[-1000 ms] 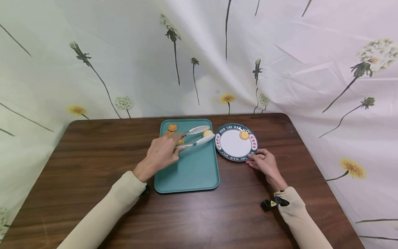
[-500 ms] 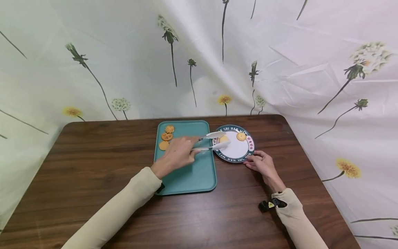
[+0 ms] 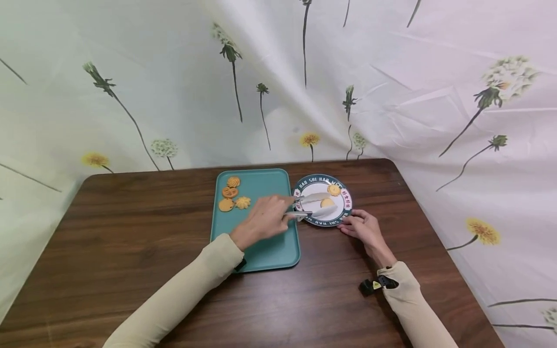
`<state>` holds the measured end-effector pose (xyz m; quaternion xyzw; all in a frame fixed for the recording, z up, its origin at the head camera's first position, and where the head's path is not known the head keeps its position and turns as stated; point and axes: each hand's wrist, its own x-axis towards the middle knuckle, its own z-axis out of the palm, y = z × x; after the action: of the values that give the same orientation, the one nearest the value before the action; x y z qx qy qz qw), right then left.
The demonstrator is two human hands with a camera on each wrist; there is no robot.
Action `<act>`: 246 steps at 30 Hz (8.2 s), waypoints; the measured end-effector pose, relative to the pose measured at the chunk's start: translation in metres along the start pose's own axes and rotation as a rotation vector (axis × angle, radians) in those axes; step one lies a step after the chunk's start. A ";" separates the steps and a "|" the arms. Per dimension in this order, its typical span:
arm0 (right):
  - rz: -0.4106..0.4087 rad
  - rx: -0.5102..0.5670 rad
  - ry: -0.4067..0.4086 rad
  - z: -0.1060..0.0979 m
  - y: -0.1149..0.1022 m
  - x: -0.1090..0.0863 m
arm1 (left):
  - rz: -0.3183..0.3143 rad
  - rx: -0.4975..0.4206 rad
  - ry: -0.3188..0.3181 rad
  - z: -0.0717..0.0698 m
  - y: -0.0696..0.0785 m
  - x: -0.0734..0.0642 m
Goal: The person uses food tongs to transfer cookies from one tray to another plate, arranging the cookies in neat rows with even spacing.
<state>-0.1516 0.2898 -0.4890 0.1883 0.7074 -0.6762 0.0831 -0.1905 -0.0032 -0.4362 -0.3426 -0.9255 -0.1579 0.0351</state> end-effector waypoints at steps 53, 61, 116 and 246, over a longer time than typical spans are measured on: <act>-0.023 0.000 -0.005 -0.001 0.000 0.000 | -0.011 0.021 0.023 -0.017 -0.006 -0.009; -0.012 0.003 0.009 -0.001 0.001 0.001 | -0.035 0.056 0.078 -0.036 -0.025 -0.029; -0.016 -0.010 0.008 0.003 0.010 0.001 | -0.257 0.206 0.026 -0.084 -0.091 -0.145; -0.075 0.032 0.070 0.023 0.019 0.016 | -0.024 0.092 0.057 0.007 -0.061 0.013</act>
<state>-0.1622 0.2695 -0.5142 0.1865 0.7053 -0.6832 0.0301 -0.2397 -0.0366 -0.4572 -0.3248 -0.9345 -0.1250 0.0752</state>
